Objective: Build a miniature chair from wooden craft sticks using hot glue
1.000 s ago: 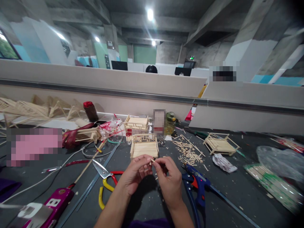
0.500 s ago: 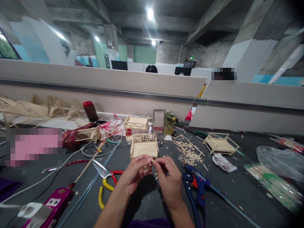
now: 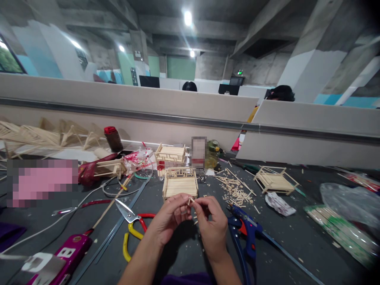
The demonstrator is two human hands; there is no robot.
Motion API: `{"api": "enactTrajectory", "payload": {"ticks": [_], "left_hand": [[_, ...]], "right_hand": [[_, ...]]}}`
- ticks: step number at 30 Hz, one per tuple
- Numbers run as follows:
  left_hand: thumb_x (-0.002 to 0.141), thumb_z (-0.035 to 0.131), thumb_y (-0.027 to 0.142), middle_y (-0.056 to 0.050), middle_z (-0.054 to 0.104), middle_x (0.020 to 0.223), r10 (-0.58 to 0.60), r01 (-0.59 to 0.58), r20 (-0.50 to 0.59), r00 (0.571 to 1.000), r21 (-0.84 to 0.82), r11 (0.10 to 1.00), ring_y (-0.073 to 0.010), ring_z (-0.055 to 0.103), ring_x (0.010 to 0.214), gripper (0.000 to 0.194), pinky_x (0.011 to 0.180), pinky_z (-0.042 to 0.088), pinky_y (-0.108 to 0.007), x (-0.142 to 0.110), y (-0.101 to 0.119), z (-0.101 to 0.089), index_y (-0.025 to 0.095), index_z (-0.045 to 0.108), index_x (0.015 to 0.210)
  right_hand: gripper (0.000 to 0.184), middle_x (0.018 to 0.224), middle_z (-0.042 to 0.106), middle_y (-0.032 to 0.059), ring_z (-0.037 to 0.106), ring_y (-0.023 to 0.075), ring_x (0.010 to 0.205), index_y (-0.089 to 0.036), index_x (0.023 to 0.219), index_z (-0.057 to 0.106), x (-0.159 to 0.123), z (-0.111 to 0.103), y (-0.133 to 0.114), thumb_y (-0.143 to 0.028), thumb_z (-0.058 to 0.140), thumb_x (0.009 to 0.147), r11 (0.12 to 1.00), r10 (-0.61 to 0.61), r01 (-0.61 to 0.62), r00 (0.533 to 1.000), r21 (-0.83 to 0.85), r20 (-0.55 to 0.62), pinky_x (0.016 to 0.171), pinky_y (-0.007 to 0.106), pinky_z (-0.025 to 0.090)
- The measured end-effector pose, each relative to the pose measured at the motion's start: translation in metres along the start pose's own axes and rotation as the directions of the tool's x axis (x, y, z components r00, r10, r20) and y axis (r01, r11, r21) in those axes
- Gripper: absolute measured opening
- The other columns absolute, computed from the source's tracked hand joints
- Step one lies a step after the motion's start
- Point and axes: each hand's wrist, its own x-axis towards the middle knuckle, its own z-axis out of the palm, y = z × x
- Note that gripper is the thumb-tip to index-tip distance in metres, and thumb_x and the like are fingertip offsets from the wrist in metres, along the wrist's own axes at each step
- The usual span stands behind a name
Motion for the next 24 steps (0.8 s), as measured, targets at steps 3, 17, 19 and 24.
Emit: {"api": "enactTrajectory", "payload": {"ticks": [3, 17, 19, 24], "left_hand": [[0.065, 0.085, 0.028, 0.000, 0.063, 0.067, 0.019, -0.019, -0.004, 1.000, 0.007, 1.000, -0.0096, 0.057, 0.059, 0.024, 0.061, 0.050, -0.024, 0.0004, -0.0008, -0.0010, 0.012, 0.069, 0.076], [0.063, 0.084, 0.029, 0.000, 0.062, 0.063, 0.034, -0.034, -0.015, 0.999, 0.014, 0.999, -0.0103, 0.057, 0.058, 0.026, 0.061, 0.048, -0.023, -0.0010, 0.0030, -0.0004, 0.013, 0.067, 0.073], [0.063, 0.085, 0.028, 0.000, 0.062, 0.064, 0.032, -0.032, -0.021, 0.999, 0.010, 0.999, -0.0107, 0.058, 0.059, 0.026, 0.062, 0.048, -0.023, -0.0003, 0.0022, -0.0011, 0.013, 0.067, 0.074], [0.062, 0.085, 0.028, 0.001, 0.060, 0.060, 0.017, -0.016, -0.015, 1.000, 0.010, 1.000, -0.0095, 0.056, 0.056, 0.027, 0.059, 0.048, -0.022, -0.0007, 0.0018, 0.0012, 0.013, 0.066, 0.072]], "right_hand": [[0.013, 0.077, 0.061, 0.0013, 0.057, 0.0147, 0.070, -0.020, 0.085, 0.065, -0.0013, 0.0014, 0.0016, -0.025, 0.058, 0.093, 1.000, -0.002, 0.002, 1.000, -0.007, 0.008, 0.063, 0.025, 0.044], [0.014, 0.075, 0.062, 0.0018, 0.056, 0.0142, 0.065, -0.020, 0.083, 0.065, -0.0013, 0.0009, -0.0059, -0.027, 0.057, 0.092, 0.999, 0.007, -0.004, 0.998, -0.043, 0.057, 0.059, 0.025, 0.043], [0.017, 0.073, 0.062, 0.0014, 0.056, 0.0138, 0.063, -0.019, 0.080, 0.064, -0.0012, 0.0006, -0.0063, -0.028, 0.056, 0.093, 0.998, 0.035, -0.031, 0.997, -0.049, 0.071, 0.057, 0.024, 0.042], [0.021, 0.069, 0.060, 0.0003, 0.054, 0.0128, 0.060, -0.019, 0.077, 0.064, -0.0023, 0.0015, -0.0049, -0.028, 0.055, 0.093, 0.996, 0.078, -0.075, 0.993, -0.041, 0.084, 0.055, 0.023, 0.040]]}}
